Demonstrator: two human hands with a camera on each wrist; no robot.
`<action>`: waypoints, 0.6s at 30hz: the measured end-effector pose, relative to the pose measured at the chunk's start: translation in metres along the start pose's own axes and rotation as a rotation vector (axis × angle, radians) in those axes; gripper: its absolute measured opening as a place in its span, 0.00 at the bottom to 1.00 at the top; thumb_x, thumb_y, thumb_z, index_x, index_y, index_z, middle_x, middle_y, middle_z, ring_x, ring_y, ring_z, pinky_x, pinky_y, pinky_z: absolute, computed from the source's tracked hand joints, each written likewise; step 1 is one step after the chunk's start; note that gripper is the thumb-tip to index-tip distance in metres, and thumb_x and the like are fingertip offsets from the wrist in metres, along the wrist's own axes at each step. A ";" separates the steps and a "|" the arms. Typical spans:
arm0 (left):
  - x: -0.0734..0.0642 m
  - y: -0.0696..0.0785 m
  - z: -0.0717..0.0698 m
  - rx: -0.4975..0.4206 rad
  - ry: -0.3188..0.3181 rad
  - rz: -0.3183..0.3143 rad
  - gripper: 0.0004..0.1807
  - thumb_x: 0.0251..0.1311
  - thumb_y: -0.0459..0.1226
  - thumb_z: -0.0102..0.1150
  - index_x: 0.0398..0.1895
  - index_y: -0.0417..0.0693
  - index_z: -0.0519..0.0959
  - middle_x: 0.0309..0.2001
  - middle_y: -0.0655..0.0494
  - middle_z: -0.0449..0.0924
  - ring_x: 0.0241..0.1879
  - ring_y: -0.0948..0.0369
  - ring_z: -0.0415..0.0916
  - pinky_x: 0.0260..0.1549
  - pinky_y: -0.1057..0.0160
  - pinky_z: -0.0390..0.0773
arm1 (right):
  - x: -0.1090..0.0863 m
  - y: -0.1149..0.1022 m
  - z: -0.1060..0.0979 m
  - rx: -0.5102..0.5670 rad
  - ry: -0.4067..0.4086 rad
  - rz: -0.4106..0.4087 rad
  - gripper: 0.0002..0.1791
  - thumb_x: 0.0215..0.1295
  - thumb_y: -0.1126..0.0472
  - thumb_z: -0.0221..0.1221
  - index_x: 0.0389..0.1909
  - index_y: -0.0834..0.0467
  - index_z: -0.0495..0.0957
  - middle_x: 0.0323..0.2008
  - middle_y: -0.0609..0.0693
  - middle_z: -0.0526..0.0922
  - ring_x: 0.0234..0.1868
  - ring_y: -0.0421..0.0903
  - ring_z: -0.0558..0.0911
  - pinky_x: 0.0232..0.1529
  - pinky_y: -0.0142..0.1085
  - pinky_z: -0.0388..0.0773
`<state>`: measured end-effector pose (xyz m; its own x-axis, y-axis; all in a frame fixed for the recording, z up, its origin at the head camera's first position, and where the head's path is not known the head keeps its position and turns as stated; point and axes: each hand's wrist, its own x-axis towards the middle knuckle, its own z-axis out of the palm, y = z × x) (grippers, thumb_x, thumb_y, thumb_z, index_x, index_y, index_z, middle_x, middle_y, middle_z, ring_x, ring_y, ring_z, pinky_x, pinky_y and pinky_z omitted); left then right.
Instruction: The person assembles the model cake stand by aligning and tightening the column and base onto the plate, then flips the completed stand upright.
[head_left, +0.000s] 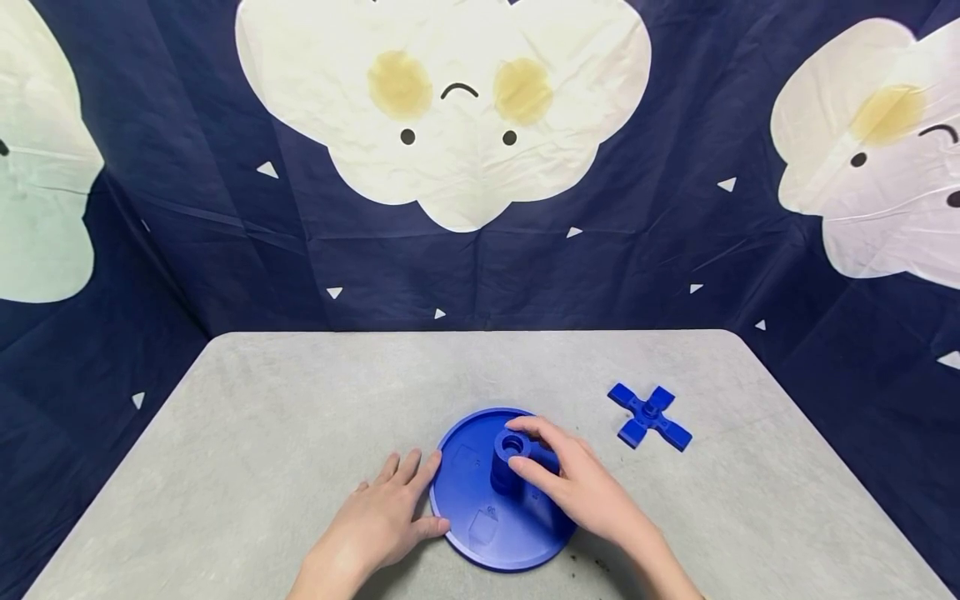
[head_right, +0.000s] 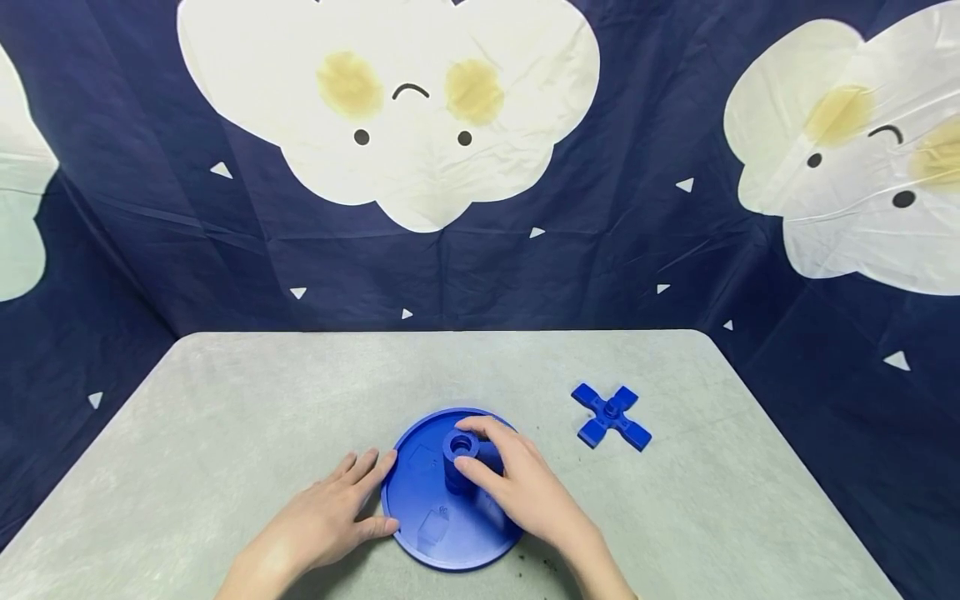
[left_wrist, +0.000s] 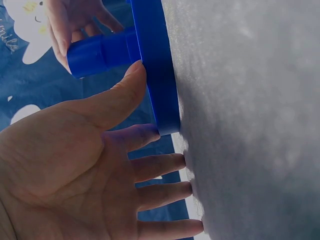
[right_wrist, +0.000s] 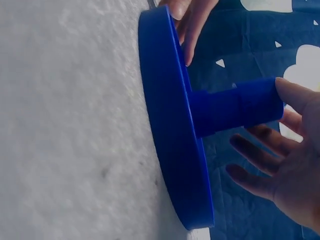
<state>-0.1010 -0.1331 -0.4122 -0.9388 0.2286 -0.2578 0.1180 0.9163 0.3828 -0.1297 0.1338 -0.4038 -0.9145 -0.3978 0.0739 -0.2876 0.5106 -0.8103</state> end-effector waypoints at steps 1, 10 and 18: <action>0.000 0.000 0.000 -0.001 0.001 0.001 0.47 0.60 0.60 0.66 0.79 0.54 0.63 0.79 0.43 0.62 0.79 0.36 0.55 0.65 0.22 0.61 | 0.000 0.000 0.002 -0.009 0.022 0.009 0.20 0.73 0.42 0.61 0.63 0.31 0.73 0.59 0.36 0.82 0.64 0.41 0.80 0.66 0.52 0.77; -0.001 0.000 0.001 -0.002 0.013 0.005 0.47 0.60 0.60 0.67 0.79 0.54 0.64 0.78 0.42 0.63 0.78 0.36 0.56 0.65 0.22 0.62 | 0.000 0.001 0.007 -0.037 0.059 -0.034 0.26 0.71 0.41 0.62 0.67 0.31 0.69 0.63 0.40 0.81 0.66 0.43 0.79 0.68 0.53 0.77; -0.001 0.000 0.000 0.000 0.006 -0.002 0.47 0.60 0.60 0.66 0.79 0.55 0.63 0.79 0.43 0.62 0.79 0.36 0.56 0.65 0.22 0.62 | -0.001 0.003 -0.001 0.001 -0.079 -0.070 0.26 0.79 0.46 0.53 0.74 0.31 0.64 0.73 0.45 0.73 0.73 0.48 0.75 0.71 0.56 0.73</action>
<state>-0.0999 -0.1330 -0.4122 -0.9410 0.2250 -0.2528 0.1164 0.9165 0.3827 -0.1302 0.1369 -0.4059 -0.8671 -0.4910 0.0844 -0.3495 0.4788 -0.8054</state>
